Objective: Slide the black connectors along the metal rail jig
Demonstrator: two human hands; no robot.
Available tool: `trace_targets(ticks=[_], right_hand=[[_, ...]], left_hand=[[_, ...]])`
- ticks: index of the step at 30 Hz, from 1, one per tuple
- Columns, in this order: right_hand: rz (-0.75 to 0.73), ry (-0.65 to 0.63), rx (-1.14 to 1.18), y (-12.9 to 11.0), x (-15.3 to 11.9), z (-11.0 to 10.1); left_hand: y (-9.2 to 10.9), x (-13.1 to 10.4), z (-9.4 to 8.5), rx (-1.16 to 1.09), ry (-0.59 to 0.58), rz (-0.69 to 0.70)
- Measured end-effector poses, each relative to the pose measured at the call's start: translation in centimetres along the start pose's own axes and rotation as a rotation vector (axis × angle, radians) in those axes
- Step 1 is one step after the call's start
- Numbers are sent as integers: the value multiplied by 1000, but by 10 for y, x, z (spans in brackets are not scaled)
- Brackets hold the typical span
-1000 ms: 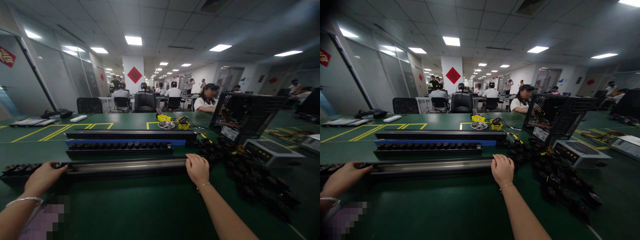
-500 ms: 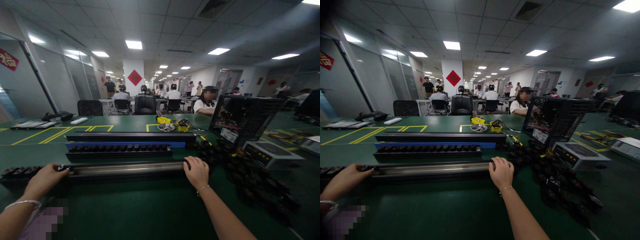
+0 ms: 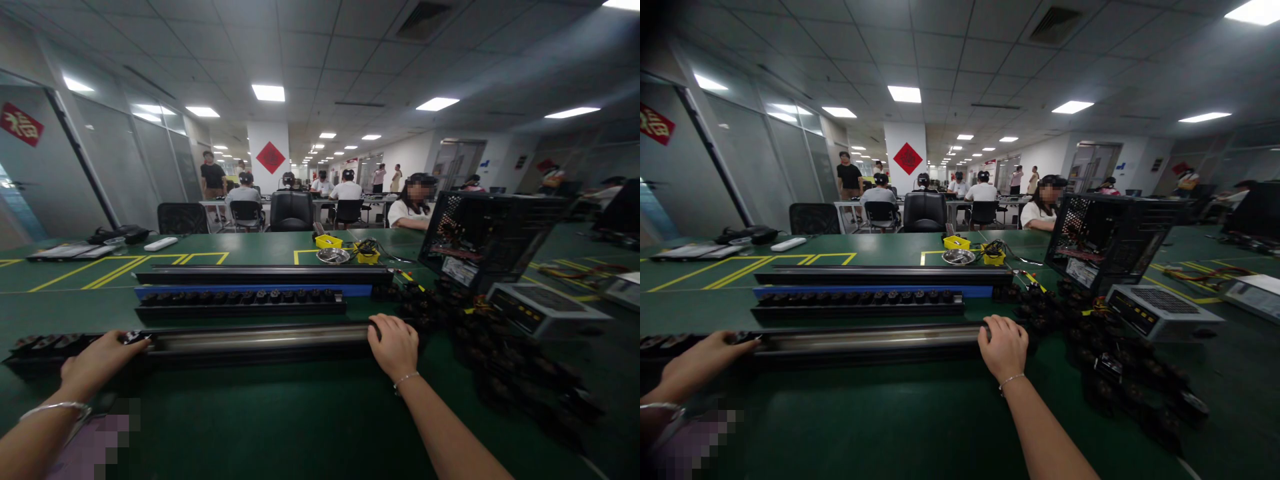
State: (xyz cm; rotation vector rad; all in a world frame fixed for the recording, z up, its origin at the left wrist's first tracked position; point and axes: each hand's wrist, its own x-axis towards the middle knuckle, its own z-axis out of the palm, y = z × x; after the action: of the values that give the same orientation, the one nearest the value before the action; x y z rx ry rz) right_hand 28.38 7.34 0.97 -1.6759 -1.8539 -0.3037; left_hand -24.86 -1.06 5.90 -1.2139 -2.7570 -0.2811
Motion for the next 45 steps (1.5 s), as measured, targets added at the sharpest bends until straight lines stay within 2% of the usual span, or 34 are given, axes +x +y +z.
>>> trace_targets(ticks=[1, 2, 8, 14, 20, 24, 45], right_hand=[[1, -2, -1, 0, 0, 0], [2, -2, -1, 0, 0, 0], [4, 17, 1, 1, 0, 3], [-4, 43, -7, 2, -1, 4], [6, 24, -3, 2, -1, 4], [9, 25, -5, 2, 0, 5], [-1, 52, -16, 3, -1, 6]], left_hand=[[3, -2, -2, -23, -128, -8], [5, -5, -3, -23, -185, -40], [15, -10, -5, -4, -244, -4], [22, -13, 2, -48, -218, 53], [23, -13, 9, -173, -203, 59], [24, -11, 12, -164, -187, 62], [43, -24, 6, -121, -245, 54]])
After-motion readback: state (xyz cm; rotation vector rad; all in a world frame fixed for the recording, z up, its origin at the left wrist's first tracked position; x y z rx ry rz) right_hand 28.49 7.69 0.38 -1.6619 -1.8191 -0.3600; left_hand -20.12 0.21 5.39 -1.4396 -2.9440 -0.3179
